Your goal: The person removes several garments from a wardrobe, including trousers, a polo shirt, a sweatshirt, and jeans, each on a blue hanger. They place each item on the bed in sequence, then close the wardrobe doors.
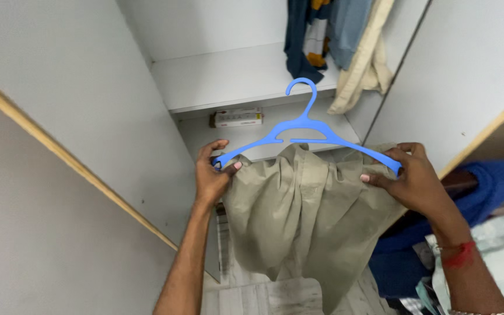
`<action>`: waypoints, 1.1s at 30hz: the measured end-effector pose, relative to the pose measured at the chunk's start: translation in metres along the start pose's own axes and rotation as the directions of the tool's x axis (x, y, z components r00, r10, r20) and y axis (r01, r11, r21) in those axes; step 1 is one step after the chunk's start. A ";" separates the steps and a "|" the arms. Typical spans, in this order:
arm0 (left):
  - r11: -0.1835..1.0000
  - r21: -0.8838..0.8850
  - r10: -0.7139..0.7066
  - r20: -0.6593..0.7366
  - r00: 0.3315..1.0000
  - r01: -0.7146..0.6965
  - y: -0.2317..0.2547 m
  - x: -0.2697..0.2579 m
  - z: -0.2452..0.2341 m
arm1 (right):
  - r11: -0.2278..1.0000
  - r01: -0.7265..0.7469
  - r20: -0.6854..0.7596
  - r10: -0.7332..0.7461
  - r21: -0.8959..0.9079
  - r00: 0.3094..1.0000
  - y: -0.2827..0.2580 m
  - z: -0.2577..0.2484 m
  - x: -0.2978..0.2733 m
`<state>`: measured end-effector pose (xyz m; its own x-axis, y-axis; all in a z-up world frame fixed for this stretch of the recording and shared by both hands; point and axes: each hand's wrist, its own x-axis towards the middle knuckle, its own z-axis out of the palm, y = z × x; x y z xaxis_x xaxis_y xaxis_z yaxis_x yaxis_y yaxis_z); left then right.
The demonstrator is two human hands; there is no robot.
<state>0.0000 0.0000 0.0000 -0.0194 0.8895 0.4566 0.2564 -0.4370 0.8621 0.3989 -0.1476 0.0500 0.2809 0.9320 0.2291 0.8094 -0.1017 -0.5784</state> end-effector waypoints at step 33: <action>0.514 -0.404 0.816 0.501 0.287 -0.757 0.146 -0.065 0.228 | 0.595 -0.781 -0.182 0.760 -0.193 0.624 0.084 -0.141 -0.344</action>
<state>0.2592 -0.0910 0.0461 0.6883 -0.0342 0.7246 -0.2434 -0.9519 0.1863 0.4430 -0.5260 0.0326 0.8843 0.4407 -0.1540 0.3614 -0.8551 -0.3718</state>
